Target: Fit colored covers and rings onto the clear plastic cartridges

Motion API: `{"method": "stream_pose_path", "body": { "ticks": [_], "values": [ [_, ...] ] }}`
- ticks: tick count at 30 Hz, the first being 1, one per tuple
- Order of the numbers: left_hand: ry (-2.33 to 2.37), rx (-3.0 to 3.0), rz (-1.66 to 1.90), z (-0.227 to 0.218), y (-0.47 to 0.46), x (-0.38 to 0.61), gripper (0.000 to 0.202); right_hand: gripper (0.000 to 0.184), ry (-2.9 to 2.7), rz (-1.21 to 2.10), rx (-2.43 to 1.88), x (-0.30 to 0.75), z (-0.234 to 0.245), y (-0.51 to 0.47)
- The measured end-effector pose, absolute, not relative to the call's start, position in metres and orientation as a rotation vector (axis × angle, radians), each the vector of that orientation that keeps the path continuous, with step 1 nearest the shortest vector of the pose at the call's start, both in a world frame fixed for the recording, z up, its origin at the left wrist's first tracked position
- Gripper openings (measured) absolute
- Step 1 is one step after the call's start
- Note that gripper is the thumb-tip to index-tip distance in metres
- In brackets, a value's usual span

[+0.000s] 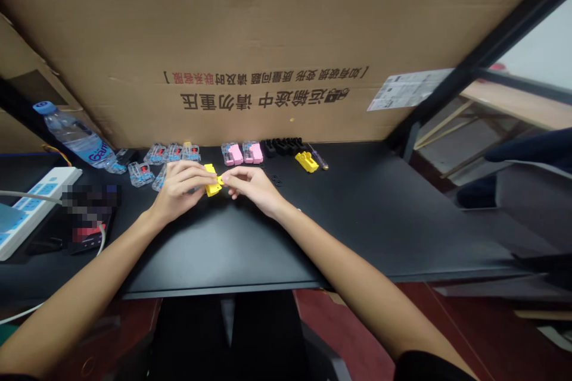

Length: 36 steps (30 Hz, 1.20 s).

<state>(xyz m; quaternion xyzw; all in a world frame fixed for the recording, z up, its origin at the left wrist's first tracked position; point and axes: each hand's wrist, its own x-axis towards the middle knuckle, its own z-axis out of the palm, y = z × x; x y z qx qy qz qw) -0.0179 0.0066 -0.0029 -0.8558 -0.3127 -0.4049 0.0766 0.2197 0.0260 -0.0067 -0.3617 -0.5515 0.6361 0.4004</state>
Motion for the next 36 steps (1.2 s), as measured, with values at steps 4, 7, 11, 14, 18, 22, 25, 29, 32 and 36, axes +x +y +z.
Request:
{"method": "stream_pose_path", "body": {
  "ticks": [4,7,11,14,18,22,25,29,32,36],
  "values": [
    [-0.919,-2.574,-1.208,-0.0033,0.0071,-0.018,0.023,0.038,-1.498,1.508,-0.938,0.2196,-0.0045,0.0244],
    [-0.904,-2.563,-1.188,-0.0029,0.0069,-0.0181,0.021,0.039,-1.51,1.462,-0.949,0.217,-0.0026,0.0222],
    [-0.843,-2.555,-1.163,-0.002,0.0063,-0.018,0.023,0.039,-1.502,1.496,-0.962,0.2144,-0.0024,0.0215],
    [-0.805,-2.553,-1.16,-0.0019,0.0061,-0.0177,0.024,0.042,-1.447,1.571,-0.976,0.2146,-0.0034,0.0219],
    [-0.772,-2.547,-1.181,-0.0021,0.0056,-0.0178,0.025,0.045,-1.407,1.678,-0.976,0.216,-0.0045,0.0215],
    [-0.748,-2.535,-1.195,-0.002,0.0046,-0.018,0.024,0.042,-1.367,1.779,-0.966,0.2166,-0.004,0.0208],
    [-0.767,-2.566,-1.193,-0.002,0.0035,-0.0183,0.025,0.043,-1.299,1.852,-0.951,0.216,-0.0036,0.0205],
    [-0.861,-2.624,-1.103,-0.0024,0.0023,-0.019,0.027,0.042,-1.268,1.905,-0.91,0.2146,-0.0037,0.019],
    [-0.925,-2.672,-1.027,-0.0026,0.002,-0.0195,0.028,0.041,-1.242,1.971,-0.878,0.2141,-0.0033,0.0176],
    [-0.911,-2.669,-1.012,-0.0016,0.0013,-0.0189,0.028,0.042,-1.309,1.938,-0.886,0.2146,-0.0038,0.0177]
  ]
}}
